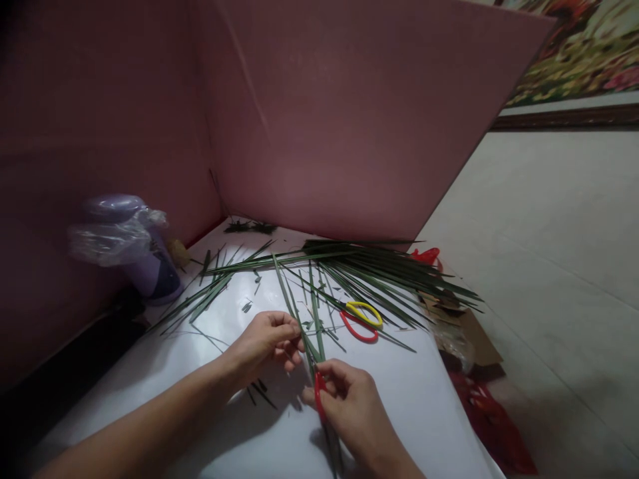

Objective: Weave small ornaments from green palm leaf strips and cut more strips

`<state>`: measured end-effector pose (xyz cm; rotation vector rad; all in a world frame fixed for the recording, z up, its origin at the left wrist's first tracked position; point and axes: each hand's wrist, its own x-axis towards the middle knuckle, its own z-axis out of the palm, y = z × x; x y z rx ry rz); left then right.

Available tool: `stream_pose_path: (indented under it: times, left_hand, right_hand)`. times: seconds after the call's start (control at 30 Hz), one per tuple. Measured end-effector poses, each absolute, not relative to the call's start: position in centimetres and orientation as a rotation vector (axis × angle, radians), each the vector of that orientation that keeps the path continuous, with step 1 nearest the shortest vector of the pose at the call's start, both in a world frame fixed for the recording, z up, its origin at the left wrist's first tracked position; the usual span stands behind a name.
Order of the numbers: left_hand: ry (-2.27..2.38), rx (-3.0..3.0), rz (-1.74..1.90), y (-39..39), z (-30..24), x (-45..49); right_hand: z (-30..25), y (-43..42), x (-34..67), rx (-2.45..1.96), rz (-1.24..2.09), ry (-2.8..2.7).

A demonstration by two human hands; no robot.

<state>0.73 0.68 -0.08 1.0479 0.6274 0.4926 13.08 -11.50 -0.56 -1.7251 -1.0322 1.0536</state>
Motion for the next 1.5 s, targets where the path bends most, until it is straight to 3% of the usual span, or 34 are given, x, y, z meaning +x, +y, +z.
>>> stream_pose_path:
  times: [1.5]
  left_hand:
    - [0.621, 0.977, 0.480, 0.87, 0.01, 0.90]
  right_hand:
    - [-0.78, -11.41, 12.92, -1.700, 1.082, -1.052]
